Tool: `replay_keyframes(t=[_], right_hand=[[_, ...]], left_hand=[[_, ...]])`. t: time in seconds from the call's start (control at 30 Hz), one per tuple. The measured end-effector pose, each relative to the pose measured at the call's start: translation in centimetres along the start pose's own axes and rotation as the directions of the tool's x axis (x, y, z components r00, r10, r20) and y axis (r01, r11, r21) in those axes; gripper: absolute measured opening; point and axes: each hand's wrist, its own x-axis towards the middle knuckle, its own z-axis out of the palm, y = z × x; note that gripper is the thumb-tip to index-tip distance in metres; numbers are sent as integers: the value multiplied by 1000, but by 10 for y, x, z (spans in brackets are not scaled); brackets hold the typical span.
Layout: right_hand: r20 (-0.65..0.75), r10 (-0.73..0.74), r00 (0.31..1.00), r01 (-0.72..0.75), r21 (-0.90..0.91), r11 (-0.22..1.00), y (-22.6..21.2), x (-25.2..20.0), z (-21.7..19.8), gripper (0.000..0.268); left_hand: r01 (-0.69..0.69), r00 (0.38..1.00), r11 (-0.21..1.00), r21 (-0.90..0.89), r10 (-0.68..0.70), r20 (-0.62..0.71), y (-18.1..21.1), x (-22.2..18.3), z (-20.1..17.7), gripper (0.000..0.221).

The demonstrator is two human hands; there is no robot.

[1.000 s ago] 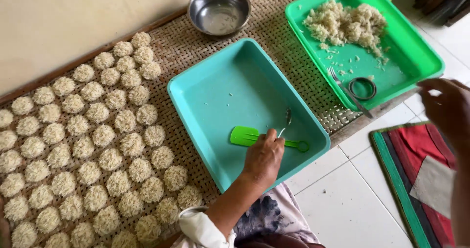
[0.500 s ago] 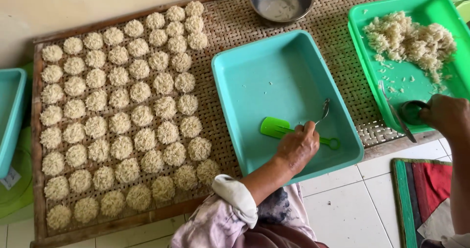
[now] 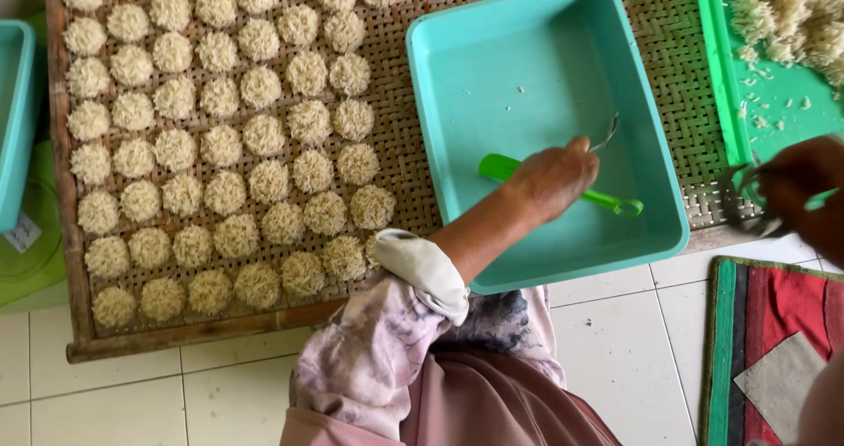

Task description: Shaping cooked rice into circular cakes using a mold and placing them on a drying rack

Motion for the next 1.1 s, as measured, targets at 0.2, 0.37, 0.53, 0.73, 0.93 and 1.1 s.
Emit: replay_keyframes(t=[0.2, 0.37, 0.53, 0.73, 0.93, 1.1], right_hand=[[131, -251, 959, 280, -294, 914, -224, -41, 84, 16], [217, -200, 955, 264, -326, 908, -253, -16, 149, 11], [279, -300, 912, 395, -408, 823, -266, -16, 177, 17], [137, -349, 927, 370, -488, 791, -229, -8, 171, 15], [122, -250, 961, 254, -753, 607, -199, -17, 165, 22], [26, -265, 964, 204, -711, 673, -222, -23, 156, 23]], left_hand=[[-98, 885, 994, -46, 66, -461, -47, -7, -67, 7], [-149, 711, 784, -603, -339, -617, -42, -56, -102, 15], [-77, 704, 606, -792, -529, -474, -41, -81, -94, 16], [-14, 665, 480, -877, -651, -367, -63, -76, -59, 21], [-173, 702, 416, -893, -584, -408, -50, -82, -71, 16], [-162, 748, 430, -888, -534, -395, -36, -90, -82, 16]])
